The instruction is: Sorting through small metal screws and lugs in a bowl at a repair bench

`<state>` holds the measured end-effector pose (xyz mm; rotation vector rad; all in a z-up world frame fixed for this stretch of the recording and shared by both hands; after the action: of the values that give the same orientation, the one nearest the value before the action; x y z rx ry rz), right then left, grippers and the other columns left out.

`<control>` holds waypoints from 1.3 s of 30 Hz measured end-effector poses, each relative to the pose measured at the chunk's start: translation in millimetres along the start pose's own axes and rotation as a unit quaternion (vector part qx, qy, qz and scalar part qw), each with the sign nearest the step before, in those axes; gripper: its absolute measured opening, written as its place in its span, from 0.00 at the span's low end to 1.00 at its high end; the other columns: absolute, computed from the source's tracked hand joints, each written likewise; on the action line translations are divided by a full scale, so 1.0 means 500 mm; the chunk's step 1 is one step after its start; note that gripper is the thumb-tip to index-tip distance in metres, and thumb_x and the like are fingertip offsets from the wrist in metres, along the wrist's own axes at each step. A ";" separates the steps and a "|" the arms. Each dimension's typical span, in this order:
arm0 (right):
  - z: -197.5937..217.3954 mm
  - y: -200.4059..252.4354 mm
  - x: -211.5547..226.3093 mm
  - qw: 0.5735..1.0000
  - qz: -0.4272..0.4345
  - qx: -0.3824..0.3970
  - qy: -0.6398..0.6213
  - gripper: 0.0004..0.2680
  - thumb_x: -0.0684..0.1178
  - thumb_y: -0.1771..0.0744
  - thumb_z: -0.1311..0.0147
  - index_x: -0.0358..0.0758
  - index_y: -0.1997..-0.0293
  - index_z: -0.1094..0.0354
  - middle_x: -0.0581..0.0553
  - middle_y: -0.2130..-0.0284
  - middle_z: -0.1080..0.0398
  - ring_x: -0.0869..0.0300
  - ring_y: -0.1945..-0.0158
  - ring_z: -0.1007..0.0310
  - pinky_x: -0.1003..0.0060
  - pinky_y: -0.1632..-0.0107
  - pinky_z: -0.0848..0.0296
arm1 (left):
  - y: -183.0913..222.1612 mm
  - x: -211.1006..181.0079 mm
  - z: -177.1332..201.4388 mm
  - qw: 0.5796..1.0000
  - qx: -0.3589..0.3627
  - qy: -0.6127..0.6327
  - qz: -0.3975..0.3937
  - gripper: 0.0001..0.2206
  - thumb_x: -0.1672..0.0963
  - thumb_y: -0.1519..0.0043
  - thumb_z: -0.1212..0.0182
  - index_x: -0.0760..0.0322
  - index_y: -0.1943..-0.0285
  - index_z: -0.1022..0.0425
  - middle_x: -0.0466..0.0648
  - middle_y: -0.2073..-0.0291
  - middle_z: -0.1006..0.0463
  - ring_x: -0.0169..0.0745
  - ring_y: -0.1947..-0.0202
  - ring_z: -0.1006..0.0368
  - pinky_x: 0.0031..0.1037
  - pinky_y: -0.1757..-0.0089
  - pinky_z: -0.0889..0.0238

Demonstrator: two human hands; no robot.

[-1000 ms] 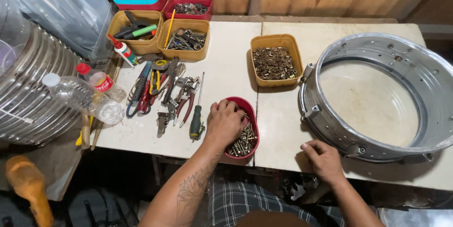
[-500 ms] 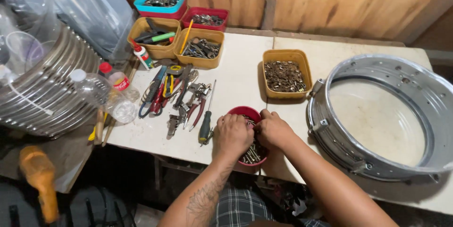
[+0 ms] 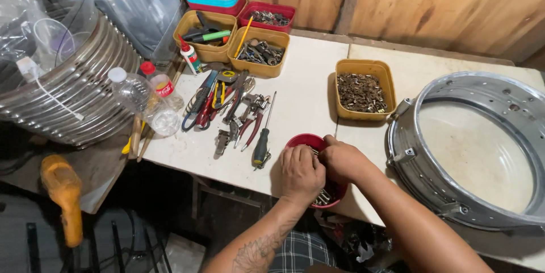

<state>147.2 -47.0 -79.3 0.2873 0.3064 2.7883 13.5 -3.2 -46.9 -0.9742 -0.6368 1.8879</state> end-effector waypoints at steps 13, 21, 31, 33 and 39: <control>0.043 0.002 -0.004 0.997 -0.015 0.074 -0.006 0.09 0.55 0.40 0.46 0.43 0.69 0.24 0.47 0.62 0.31 0.51 0.66 0.23 0.54 0.60 0.29 | 0.040 -0.085 0.046 0.968 0.038 0.186 0.164 0.05 0.56 0.44 0.48 0.63 0.65 0.31 0.51 0.64 0.21 0.54 0.63 0.29 0.42 0.55 0.42; 0.052 0.064 0.002 0.995 0.011 -0.090 -0.041 0.09 0.48 0.37 0.42 0.46 0.57 0.19 0.43 0.43 0.33 0.42 0.43 0.26 0.51 0.46 0.21 | -0.001 -0.017 0.032 0.948 0.033 0.259 0.182 0.02 0.58 0.50 0.38 0.56 0.71 0.26 0.46 0.75 0.20 0.52 0.70 0.21 0.33 0.63 0.30; -0.034 0.163 -0.036 0.850 -0.117 -0.385 -0.340 0.07 0.50 0.41 0.30 0.54 0.63 0.18 0.53 0.71 0.19 0.58 0.64 0.18 0.65 0.63 0.21 | -0.026 0.020 -0.001 0.841 0.232 0.401 0.279 0.09 0.56 0.48 0.27 0.54 0.60 0.13 0.50 0.66 0.13 0.47 0.60 0.17 0.32 0.59 0.25; 0.008 0.178 -0.015 0.844 -0.097 -0.409 -0.334 0.09 0.46 0.40 0.33 0.50 0.57 0.19 0.48 0.69 0.20 0.54 0.62 0.18 0.61 0.60 0.21 | -0.025 0.025 -0.017 0.835 0.263 0.398 0.273 0.09 0.56 0.47 0.27 0.55 0.59 0.13 0.51 0.66 0.14 0.47 0.59 0.17 0.33 0.58 0.25; -0.006 0.178 -0.036 0.800 -0.140 -0.382 -0.440 0.07 0.43 0.38 0.34 0.46 0.58 0.17 0.46 0.69 0.18 0.57 0.62 0.18 0.62 0.59 0.22 | -0.024 0.015 -0.029 0.822 0.320 0.391 0.263 0.09 0.55 0.47 0.26 0.55 0.58 0.13 0.51 0.65 0.14 0.48 0.57 0.18 0.33 0.56 0.26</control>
<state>137.4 -136.1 -63.5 1.1240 -0.8896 1.9569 29.2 9.9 -48.9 -1.3863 0.7857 1.7065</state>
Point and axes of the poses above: each hand's wrist, its own y-axis away from the middle knuckle, its own z-axis out of the back of the hand, x = y × z, the point moved 6 cm from there along -y, towards the middle knuckle
